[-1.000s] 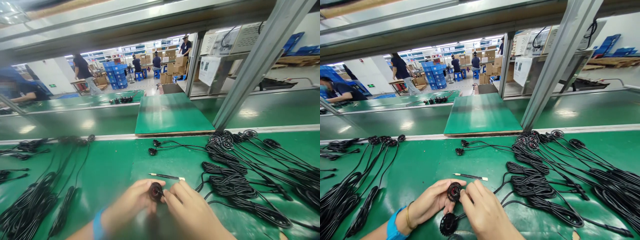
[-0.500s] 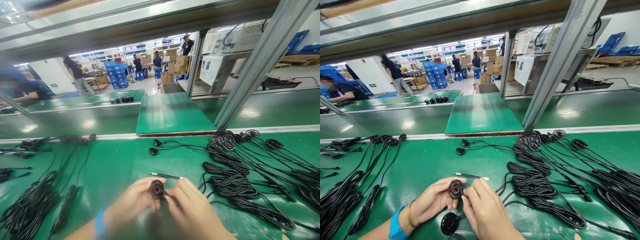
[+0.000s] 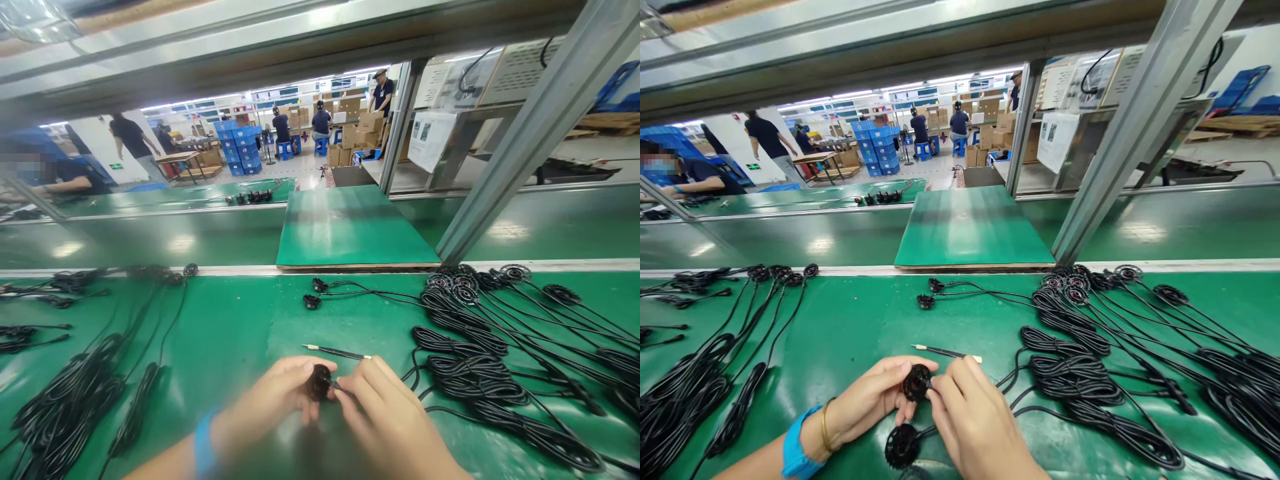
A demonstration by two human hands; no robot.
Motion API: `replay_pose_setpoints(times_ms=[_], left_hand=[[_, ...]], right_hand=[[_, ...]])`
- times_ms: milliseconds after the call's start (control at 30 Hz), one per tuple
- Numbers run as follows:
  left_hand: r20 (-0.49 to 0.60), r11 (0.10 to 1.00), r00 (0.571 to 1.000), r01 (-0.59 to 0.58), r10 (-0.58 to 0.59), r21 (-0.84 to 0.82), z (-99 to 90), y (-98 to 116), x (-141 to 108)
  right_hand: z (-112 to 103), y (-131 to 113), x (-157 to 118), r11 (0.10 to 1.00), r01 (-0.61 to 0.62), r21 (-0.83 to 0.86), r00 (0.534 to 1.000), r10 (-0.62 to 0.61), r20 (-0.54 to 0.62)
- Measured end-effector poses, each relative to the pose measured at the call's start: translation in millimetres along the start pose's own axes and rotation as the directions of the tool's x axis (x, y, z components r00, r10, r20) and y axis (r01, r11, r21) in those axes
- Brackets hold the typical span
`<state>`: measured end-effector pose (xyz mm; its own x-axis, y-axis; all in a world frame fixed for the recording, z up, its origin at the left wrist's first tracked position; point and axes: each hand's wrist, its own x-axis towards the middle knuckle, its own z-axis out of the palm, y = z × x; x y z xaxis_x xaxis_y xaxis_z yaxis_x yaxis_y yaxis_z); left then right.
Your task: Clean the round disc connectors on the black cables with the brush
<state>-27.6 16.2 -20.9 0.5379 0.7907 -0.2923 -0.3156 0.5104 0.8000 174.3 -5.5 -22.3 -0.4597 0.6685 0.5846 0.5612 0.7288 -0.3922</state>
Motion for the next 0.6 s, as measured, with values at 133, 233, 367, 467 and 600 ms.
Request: replay_pose_setpoints(times_ms=[133, 233, 367, 467, 600], left_hand=[[0.056, 0.995, 0.998, 0.022, -0.027, 0.094, -2.8, -2, 0], [0.061, 0.994, 0.997, 0.031, -0.038, 0.108, -3.5, -3, -1], [0.016, 0.997, 0.999, 0.030, -0.031, 0.065, -3.0, -3, -2], [-0.009, 0.998, 1.000, 0.006, -0.006, 0.069, -3.1, -4, -3], [-0.041, 0.968, 0.997, -0.047, 0.058, 0.246, -2.7, -6, -4]], right_hand=[[-2, 0, 0, 0.995, 0.071, -0.070, 0.995, -0.066, 0.071], [-5, -1, 2, 0.992, 0.076, -0.105, 0.995, -0.069, 0.070], [-4, -1, 2, 0.984, 0.094, -0.153, 0.994, -0.084, 0.074], [0, 0, 0, 0.977, 0.113, -0.180, 0.992, -0.101, 0.076], [7, 2, -4, 0.970, 0.136, -0.204, 0.986, -0.113, 0.123]])
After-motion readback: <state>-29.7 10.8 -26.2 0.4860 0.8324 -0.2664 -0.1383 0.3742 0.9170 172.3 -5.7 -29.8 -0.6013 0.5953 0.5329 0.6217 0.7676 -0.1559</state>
